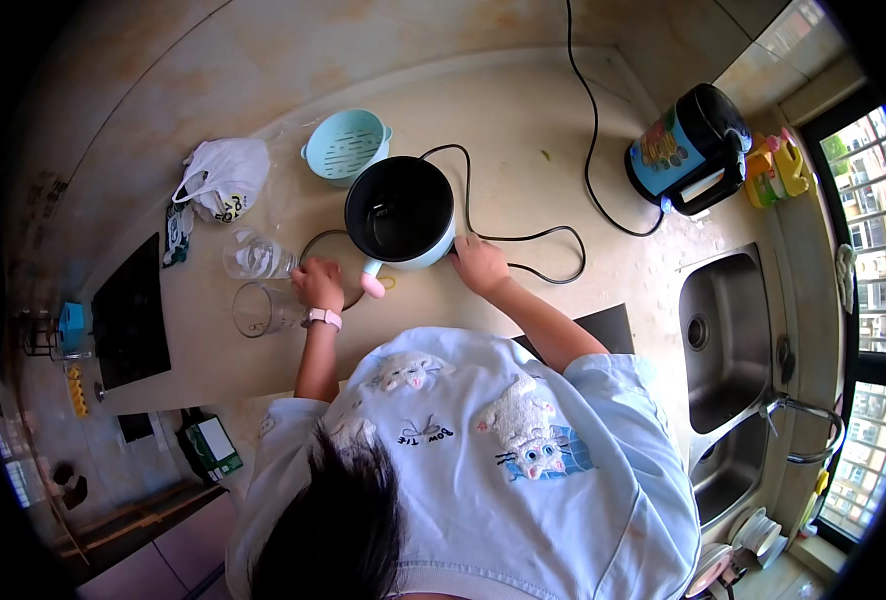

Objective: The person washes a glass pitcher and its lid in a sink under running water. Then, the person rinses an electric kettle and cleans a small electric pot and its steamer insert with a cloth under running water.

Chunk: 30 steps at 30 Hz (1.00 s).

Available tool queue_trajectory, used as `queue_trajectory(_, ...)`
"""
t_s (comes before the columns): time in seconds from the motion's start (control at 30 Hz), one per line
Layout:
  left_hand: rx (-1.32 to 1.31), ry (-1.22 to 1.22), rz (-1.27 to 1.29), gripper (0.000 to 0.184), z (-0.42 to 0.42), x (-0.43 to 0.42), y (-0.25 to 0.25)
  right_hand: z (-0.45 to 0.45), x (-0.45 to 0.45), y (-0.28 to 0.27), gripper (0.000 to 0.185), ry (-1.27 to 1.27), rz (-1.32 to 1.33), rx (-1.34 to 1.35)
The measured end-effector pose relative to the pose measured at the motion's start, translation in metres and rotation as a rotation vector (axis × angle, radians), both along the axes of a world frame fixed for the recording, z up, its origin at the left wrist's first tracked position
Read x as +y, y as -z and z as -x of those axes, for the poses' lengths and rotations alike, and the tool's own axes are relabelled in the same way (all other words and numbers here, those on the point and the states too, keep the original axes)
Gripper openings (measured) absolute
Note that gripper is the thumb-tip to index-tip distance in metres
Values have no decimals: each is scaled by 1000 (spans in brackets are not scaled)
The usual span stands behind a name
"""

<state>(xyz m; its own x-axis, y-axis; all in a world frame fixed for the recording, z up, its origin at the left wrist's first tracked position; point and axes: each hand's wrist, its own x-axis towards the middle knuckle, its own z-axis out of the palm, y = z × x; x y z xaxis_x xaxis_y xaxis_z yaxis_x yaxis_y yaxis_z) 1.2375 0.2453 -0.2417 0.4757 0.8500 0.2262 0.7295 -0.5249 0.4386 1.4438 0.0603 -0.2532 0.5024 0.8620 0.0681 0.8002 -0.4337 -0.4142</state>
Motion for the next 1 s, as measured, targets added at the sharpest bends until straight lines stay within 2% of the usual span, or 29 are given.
queue_trajectory(0.07,-107,-85,-427,29,-13,-17,-28,-2,3,0,24,6,58,7)
queue_trajectory(0.1,-107,-82,-426,29,-20,-28,-38,-3,5,1,25,5,111,10)
queue_trajectory(0.17,-648,191,765,41,-31,-51,-50,-4,8,0,25,15,147,25)
queue_trajectory(0.23,-493,91,832,51,-44,-51,-44,1,9,-1,26,23,186,45)
queue_trajectory(0.27,-452,-12,802,59,-53,-52,-35,5,10,-2,26,62,176,58)
queue_trajectory(0.3,-449,-9,806,59,-58,-49,-29,6,10,-4,26,101,169,65)
queue_trajectory(0.37,-437,-139,627,60,-62,-41,-18,13,9,-9,28,110,199,91)
queue_trajectory(0.43,-418,-157,629,60,-59,-37,-17,10,5,-10,30,111,225,112)
queue_trajectory(0.5,-426,-46,622,58,-56,-33,-14,-18,8,-11,35,-209,361,42)
queue_trajectory(0.53,-409,-31,650,56,-55,-36,-17,-30,8,-23,38,-263,388,27)
queue_trajectory(0.57,-404,-25,652,56,-56,-38,-14,-39,10,-17,39,-291,303,-24)
queue_trajectory(0.63,-501,-121,642,57,-61,-37,-11,-32,18,-20,38,-205,352,-4)
queue_trajectory(0.67,-501,-117,644,57,-61,-40,-13,-21,20,-7,35,-147,421,95)
queue_trajectory(0.73,-368,-114,251,56,-67,-43,-31,-1,19,-4,35,-15,330,83)
queue_trajectory(0.83,-339,-82,326,56,-60,-37,-30,6,14,-15,37,15,329,141)
queue_trajectory(0.9,-382,-44,319,56,-55,-35,-20,-4,14,-21,36,-113,482,111)
queue_trajectory(0.97,-503,-5,652,51,-51,-33,-8,-23,9,-34,36,-286,445,21)
queue_trajectory(1.0,-503,-6,651,51,-50,-36,-18,-28,9,-37,35,-312,412,1)
